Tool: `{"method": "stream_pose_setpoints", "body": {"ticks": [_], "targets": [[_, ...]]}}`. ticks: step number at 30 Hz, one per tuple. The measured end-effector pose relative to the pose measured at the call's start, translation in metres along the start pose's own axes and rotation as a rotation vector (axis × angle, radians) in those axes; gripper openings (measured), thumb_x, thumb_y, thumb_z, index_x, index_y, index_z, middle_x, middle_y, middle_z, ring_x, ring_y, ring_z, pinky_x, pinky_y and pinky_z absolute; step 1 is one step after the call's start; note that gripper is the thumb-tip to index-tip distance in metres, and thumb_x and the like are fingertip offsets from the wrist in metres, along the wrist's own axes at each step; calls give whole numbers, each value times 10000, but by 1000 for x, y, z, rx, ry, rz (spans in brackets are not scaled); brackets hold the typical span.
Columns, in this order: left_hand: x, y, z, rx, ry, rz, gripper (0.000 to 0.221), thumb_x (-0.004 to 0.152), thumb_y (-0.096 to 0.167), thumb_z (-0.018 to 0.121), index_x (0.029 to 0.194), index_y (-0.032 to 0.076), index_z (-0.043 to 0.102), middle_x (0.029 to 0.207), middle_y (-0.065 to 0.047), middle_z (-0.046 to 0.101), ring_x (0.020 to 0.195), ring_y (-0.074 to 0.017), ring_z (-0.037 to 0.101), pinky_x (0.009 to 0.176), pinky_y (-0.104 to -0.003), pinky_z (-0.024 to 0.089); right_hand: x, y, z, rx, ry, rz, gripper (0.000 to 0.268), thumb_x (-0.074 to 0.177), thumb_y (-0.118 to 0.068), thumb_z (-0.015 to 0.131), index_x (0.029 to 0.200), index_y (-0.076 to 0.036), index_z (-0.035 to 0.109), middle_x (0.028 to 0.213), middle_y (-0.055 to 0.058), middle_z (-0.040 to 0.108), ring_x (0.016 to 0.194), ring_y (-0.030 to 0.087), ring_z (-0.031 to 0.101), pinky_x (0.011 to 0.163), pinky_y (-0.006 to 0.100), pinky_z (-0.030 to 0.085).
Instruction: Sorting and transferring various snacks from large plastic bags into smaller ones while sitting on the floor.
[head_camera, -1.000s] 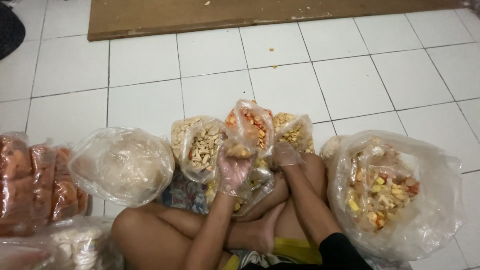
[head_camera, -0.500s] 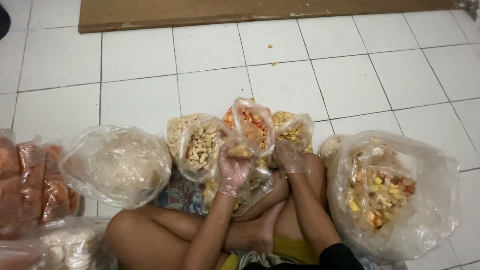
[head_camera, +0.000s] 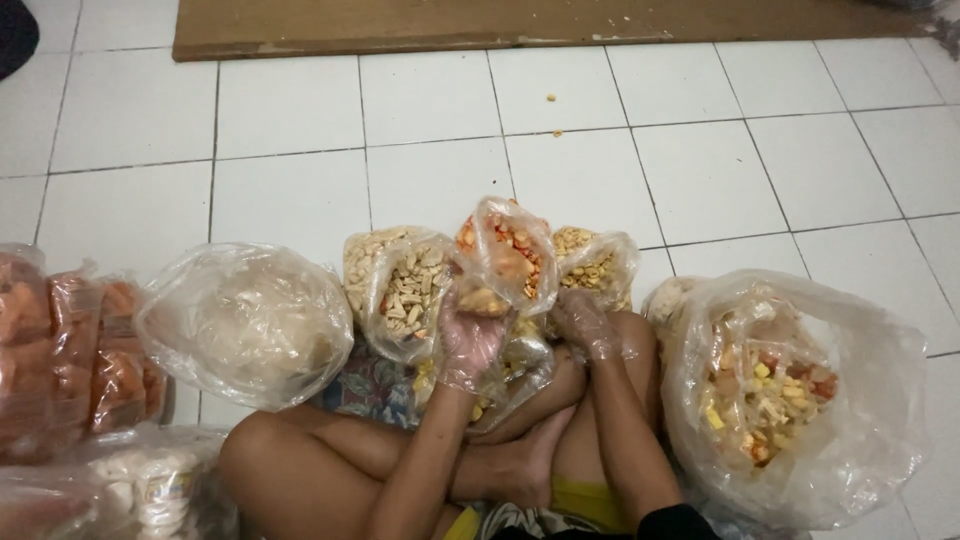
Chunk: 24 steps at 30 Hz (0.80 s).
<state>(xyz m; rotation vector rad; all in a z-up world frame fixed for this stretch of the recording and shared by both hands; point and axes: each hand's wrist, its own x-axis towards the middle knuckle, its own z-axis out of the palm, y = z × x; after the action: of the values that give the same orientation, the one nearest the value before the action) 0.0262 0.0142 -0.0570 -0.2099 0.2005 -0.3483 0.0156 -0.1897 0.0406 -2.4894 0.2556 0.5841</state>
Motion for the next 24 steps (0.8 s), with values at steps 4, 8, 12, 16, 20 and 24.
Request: {"method": "stream_pose_setpoints", "body": {"ticks": [4,8,12,16,20,24], "targets": [[-3,-4,13,43,78,25,207,889,348,732,827,185,621,735,1,645,758,-315,656,880,-625,574,-17,-14,-2,2,6,77,379,919,-405,626,1146,-110,700,1155,204,736,1219,387,646,1065,499,523],[-2,2,-4,3,10,-35,209,900,344,723,804,199,607,713,32,622,765,-311,658,896,-653,564,22,30,27,-83,192,44,243,908,-301,630,994,-127,777,957,178,764,1032,362,730,893,469,616],[8,-4,-11,7,57,3,214,872,348,755,814,212,600,715,42,623,772,-302,630,922,-656,553,-25,-22,-16,-21,216,160,222,897,-402,639,1046,-287,758,1027,89,753,1053,308,721,907,439,603],[-3,-16,7,35,170,36,185,865,327,749,855,202,614,745,40,634,776,-246,632,879,-597,580,-90,-79,-64,449,343,62,256,868,-308,717,1114,-239,734,1012,121,735,899,243,713,777,362,603],[-21,-35,46,-89,117,-12,209,877,309,751,806,224,574,641,93,558,666,-175,576,886,-568,567,-129,-125,-109,633,402,-384,223,807,-241,886,1008,-153,844,540,109,667,532,102,618,498,242,507],[-25,-40,55,0,183,6,222,889,296,761,924,118,632,722,10,643,748,-265,651,926,-672,537,-133,-140,-121,420,326,-548,271,800,-213,879,1050,-122,824,935,202,778,894,361,762,761,455,602]]}}
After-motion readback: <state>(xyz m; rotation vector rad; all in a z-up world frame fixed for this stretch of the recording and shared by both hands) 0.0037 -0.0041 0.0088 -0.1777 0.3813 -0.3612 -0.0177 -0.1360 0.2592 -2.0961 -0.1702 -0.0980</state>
